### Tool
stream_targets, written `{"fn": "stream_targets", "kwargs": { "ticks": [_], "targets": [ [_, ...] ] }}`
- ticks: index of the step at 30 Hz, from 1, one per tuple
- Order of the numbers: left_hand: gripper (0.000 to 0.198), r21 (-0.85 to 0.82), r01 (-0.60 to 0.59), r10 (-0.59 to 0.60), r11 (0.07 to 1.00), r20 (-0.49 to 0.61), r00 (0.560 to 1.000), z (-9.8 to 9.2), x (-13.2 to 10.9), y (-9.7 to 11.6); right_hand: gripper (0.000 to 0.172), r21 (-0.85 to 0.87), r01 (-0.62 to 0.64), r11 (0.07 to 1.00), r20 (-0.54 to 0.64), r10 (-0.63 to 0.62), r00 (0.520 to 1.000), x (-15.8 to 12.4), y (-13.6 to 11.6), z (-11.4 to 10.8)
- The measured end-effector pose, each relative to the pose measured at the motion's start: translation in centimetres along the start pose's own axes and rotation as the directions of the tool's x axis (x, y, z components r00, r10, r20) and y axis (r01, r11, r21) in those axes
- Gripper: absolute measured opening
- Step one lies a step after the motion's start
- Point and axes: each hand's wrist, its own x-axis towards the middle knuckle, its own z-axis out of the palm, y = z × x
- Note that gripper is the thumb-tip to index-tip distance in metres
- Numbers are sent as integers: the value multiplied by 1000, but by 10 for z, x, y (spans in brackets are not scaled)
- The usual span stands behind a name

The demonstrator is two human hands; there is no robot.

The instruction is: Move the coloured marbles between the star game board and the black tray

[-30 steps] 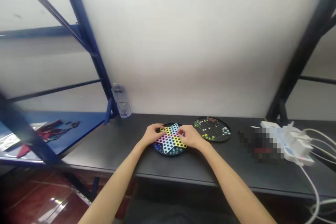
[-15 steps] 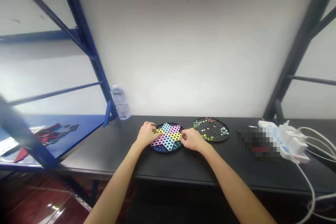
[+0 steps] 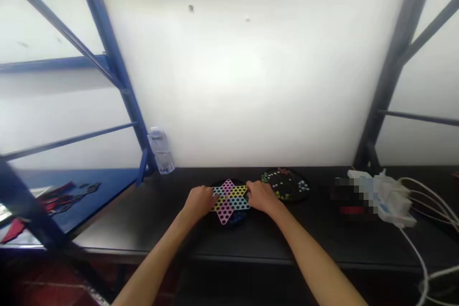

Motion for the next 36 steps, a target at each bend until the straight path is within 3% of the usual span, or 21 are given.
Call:
{"fn": "stream_targets", "kwargs": {
  "ticks": [4,8,12,16,19,21,23,24,26,28,30,31,33,35,36],
  "targets": [
    [43,-63,32,-35,998,-48,998,-8,30,-5,22,35,-31,999,35,30,999,12,5,-2],
    [38,-241,135,-153,961,-54,987,0,50,-9,22,1,-58,998,123,57,991,28,2,-8],
    [34,-339,87,-116,937,-65,991,21,43,-11,28,-39,-74,997,135,78,988,36,-2,-7],
    [29,-319,64,-93,946,-78,993,32,36,-13,23,23,-88,996,126,84,988,31,0,0],
    [28,-283,83,-106,955,-65,992,34,37,-14,19,116,-131,985,56,125,991,28,4,4],
    [28,-260,101,-123,960,-69,990,36,39,-14,16,271,-158,949,-9,167,986,29,6,6],
    [28,-247,114,-139,962,-84,987,39,39,-14,16,543,-167,823,-43,226,973,32,9,7],
    [28,-249,117,-143,961,-91,985,40,39,-15,17,703,-169,691,-24,261,965,33,11,7],
    [29,-272,107,-140,956,-107,984,42,40,-16,18,944,-162,286,77,288,954,37,15,8],
    [30,-322,99,-144,942,-120,982,42,41,-19,19,978,-161,-132,190,254,948,39,19,10],
    [31,-399,105,-172,911,-134,976,41,43,-21,20,909,-185,-374,281,223,933,41,23,12],
    [32,-441,119,-198,889,-138,970,39,43,-22,21,881,-205,-426,321,221,921,41,25,14],
    [34,-521,158,-268,839,-143,953,37,43,-23,25,876,-246,-416,367,241,899,42,27,17],
    [35,-582,204,-346,787,-144,927,35,43,-24,29,936,-253,-245,321,302,898,42,28,20],
    [35,-602,224,-380,766,-144,914,34,43,-24,29,967,-238,-88,254,337,906,42,28,21]
  ]
}}
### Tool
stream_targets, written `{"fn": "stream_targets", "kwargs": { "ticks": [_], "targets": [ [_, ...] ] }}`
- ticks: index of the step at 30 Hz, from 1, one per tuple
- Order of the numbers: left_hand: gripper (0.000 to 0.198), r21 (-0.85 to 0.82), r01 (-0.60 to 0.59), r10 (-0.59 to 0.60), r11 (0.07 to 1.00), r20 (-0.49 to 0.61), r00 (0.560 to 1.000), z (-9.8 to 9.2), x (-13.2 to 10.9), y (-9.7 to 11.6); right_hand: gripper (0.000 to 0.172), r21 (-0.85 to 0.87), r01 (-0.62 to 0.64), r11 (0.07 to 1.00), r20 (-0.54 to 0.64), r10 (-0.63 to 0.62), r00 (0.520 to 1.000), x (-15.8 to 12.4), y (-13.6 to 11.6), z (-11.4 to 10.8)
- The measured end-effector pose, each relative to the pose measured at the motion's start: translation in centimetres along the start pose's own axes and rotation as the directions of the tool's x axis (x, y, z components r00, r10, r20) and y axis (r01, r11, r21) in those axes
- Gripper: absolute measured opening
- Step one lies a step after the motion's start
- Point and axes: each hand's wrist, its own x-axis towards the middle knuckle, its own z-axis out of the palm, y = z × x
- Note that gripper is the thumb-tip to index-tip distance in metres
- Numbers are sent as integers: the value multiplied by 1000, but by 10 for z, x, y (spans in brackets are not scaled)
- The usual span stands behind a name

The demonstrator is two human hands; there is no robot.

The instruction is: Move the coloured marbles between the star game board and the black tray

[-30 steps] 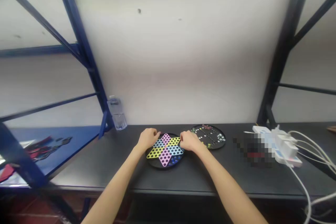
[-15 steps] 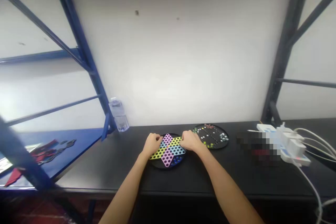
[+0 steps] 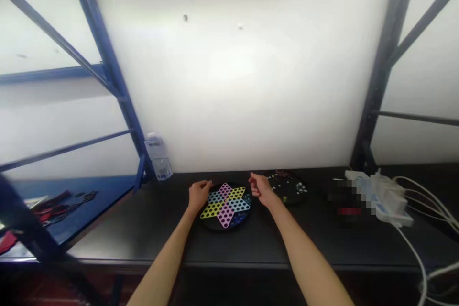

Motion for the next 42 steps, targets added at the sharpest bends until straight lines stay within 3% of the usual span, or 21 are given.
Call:
{"fn": "stream_targets", "kwargs": {
  "ticks": [2,4,6,9,12,15,17,19,22,25,27,29,31,32,35,38,42],
  "targets": [
    [35,-29,40,-41,999,-33,999,-1,0,0,25,-374,175,911,-4,-190,982,-2,1,0],
    [35,-44,63,-65,997,-56,996,-3,1,-1,16,-696,289,658,116,-294,949,-6,0,0],
    [35,-38,81,-84,996,-79,993,-4,2,-6,10,-841,334,425,244,-253,936,-10,0,-1],
    [32,-3,129,-129,992,-117,985,-7,6,-16,15,-893,347,287,307,-176,935,-13,3,-2],
    [30,25,178,-174,984,-126,977,-7,8,-26,16,-903,347,252,315,-160,936,-12,7,-2],
    [30,38,175,-170,984,-111,979,-6,7,-29,13,-899,328,289,297,-148,943,-9,10,-1],
    [31,44,165,-160,985,-97,982,-5,6,-28,15,-865,317,390,261,-192,946,-8,8,0],
    [31,46,156,-152,987,-83,985,-4,5,-27,28,-746,295,597,201,-221,955,-9,4,1],
    [31,51,147,-143,988,-73,987,-3,5,-27,41,-312,164,936,153,-120,981,-8,-3,1],
    [30,74,146,-141,987,-72,987,-2,5,-28,40,68,11,998,196,-24,980,-6,-6,-2],
    [30,86,145,-139,986,-72,988,-1,6,-29,38,131,-7,991,172,-15,985,-4,-4,-4],
    [31,98,140,-134,985,-68,989,-1,6,-28,38,47,37,998,79,-40,996,-3,-1,-5],
    [32,103,135,-128,986,-66,990,-1,6,-28,37,-204,134,970,-25,-142,990,-4,1,-4],
    [32,104,129,-123,986,-63,990,-1,5,-28,36,-372,192,908,-46,-225,973,-5,2,-3],
    [31,113,116,-111,987,-54,992,-1,4,-27,26,-772,303,559,77,-391,917,-9,2,-1],
    [31,130,96,-91,987,-43,995,-1,3,-27,18,-883,342,323,233,-330,915,-13,2,-1],
    [32,132,81,-76,988,-39,996,-1,1,-26,19,-891,382,246,334,-215,918,-14,1,-2]
  ]
}}
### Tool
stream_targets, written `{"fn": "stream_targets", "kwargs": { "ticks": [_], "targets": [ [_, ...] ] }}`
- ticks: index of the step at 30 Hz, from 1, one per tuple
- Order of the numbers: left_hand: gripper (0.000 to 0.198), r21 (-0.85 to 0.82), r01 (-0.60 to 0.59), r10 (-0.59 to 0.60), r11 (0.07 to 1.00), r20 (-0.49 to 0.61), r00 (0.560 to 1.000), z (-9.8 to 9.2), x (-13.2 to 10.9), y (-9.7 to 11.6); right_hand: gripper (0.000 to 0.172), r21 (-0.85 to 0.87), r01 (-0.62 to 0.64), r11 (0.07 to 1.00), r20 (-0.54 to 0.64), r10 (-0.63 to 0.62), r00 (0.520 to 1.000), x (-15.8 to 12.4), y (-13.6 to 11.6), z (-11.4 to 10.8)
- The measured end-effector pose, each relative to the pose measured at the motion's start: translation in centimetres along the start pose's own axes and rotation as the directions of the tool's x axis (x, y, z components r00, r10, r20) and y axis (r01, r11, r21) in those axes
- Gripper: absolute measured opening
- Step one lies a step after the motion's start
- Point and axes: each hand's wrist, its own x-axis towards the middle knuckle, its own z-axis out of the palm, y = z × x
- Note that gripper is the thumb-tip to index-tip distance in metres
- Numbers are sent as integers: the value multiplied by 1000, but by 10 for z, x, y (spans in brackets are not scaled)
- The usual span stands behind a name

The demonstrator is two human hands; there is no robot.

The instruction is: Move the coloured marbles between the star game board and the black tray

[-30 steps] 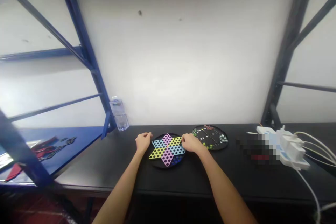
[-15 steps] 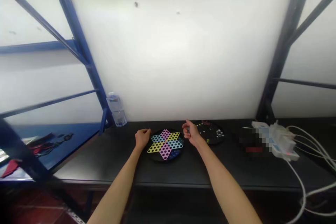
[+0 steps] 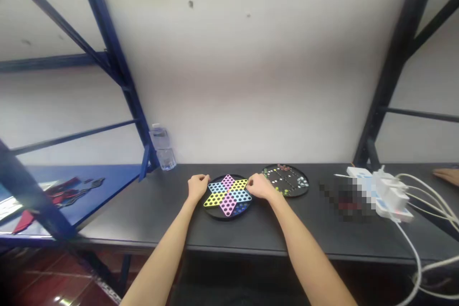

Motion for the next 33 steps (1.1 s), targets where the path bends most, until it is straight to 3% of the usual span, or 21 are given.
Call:
{"fn": "stream_targets", "kwargs": {
  "ticks": [4,12,24,28,31,33],
  "targets": [
    [32,-1,-2,2,1000,7,1000,-1,-1,0,19,11,32,999,10,-32,999,0,-1,-1],
    [32,19,6,-6,1000,9,1000,1,1,-1,19,52,-55,997,-7,56,998,-2,-4,0],
    [32,15,-3,2,1000,23,1000,0,-1,0,15,82,34,996,55,-38,998,-5,-6,-1],
    [31,11,-3,3,1000,16,1000,0,-1,0,10,172,-7,985,-17,10,1000,-2,-5,0],
    [31,9,3,-3,1000,24,1000,-1,-1,1,14,480,-58,875,-78,108,991,1,-3,-4],
    [30,7,-5,5,1000,29,1000,-1,-1,2,21,760,-102,642,-30,191,981,2,-1,-8]
  ]
}}
